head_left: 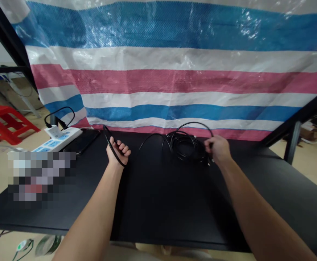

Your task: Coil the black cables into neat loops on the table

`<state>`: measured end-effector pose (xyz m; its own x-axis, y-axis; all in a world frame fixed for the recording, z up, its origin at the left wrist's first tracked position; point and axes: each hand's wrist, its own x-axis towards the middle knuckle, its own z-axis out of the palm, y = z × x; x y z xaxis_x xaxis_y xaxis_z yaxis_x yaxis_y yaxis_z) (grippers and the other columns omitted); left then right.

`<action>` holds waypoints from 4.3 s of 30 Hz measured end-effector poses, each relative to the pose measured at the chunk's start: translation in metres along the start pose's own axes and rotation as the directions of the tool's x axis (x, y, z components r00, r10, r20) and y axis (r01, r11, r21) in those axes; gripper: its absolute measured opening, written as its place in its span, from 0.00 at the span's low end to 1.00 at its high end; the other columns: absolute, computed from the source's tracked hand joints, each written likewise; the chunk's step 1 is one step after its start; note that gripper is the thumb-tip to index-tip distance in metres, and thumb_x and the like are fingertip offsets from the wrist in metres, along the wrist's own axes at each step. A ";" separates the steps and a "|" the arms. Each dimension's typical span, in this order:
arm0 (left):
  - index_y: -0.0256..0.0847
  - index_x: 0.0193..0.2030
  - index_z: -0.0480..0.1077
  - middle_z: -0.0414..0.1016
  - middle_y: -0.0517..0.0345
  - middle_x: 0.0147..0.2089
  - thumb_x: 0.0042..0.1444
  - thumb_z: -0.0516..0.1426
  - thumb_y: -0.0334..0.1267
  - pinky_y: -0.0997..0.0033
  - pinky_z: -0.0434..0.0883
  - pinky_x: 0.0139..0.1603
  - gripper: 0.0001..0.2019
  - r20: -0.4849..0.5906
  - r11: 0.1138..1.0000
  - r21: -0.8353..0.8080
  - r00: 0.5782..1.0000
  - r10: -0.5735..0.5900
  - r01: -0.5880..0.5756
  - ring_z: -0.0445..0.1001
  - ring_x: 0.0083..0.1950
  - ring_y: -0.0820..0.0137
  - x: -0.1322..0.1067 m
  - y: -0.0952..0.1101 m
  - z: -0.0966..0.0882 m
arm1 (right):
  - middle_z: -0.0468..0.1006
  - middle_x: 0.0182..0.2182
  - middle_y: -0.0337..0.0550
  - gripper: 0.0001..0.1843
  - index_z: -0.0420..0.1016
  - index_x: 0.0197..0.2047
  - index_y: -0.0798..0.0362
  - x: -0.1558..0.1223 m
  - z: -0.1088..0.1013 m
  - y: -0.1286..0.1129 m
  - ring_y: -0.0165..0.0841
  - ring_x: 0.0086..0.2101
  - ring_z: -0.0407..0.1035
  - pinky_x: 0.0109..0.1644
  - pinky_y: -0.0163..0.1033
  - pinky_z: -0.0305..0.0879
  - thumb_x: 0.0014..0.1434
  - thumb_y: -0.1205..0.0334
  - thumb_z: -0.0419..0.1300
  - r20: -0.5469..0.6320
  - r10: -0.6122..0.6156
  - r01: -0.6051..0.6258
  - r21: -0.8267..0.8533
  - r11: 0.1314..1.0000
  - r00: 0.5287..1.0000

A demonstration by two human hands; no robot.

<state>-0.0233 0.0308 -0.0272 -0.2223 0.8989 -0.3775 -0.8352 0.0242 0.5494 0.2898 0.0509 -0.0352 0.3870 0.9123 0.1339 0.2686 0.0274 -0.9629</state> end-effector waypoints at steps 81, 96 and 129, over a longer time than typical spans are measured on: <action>0.38 0.10 0.51 0.76 0.48 0.36 0.55 0.56 0.43 0.55 0.72 0.49 0.27 0.300 0.971 0.202 0.936 -0.186 0.128 0.76 0.43 0.61 -0.050 -0.080 0.026 | 0.50 0.07 0.25 0.31 0.47 0.17 0.50 -0.070 0.062 -0.010 0.21 0.10 0.48 0.13 0.28 0.43 0.43 0.45 0.67 0.177 0.106 -0.204 0.745 0.636 0.978; 0.37 0.22 0.69 0.61 0.66 0.18 0.47 0.61 0.31 0.67 0.76 0.40 0.06 0.077 0.952 0.221 0.977 0.198 -0.210 0.73 0.26 0.74 -0.040 -0.083 0.026 | 0.61 0.12 0.30 0.33 0.57 0.20 0.50 -0.081 0.063 -0.014 0.24 0.14 0.54 0.13 0.30 0.44 0.32 0.31 0.65 0.329 0.086 -0.280 0.607 0.744 0.941; 0.39 0.50 0.70 0.64 0.70 0.20 0.50 0.60 0.37 0.76 0.67 0.21 0.18 0.403 0.870 0.387 0.905 0.140 -0.306 0.64 0.16 0.78 -0.037 -0.087 0.019 | 0.72 0.19 0.46 0.15 0.64 0.28 0.50 -0.077 0.045 -0.008 0.39 0.24 0.69 0.29 0.39 0.58 0.60 0.51 0.47 0.114 -0.264 0.281 -0.566 0.775 0.958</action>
<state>0.0669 0.0040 -0.0467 -0.1153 0.9927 0.0354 -0.4639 -0.0853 0.8817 0.2179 -0.0014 -0.0485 0.1987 0.9132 0.3557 0.8166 0.0464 -0.5754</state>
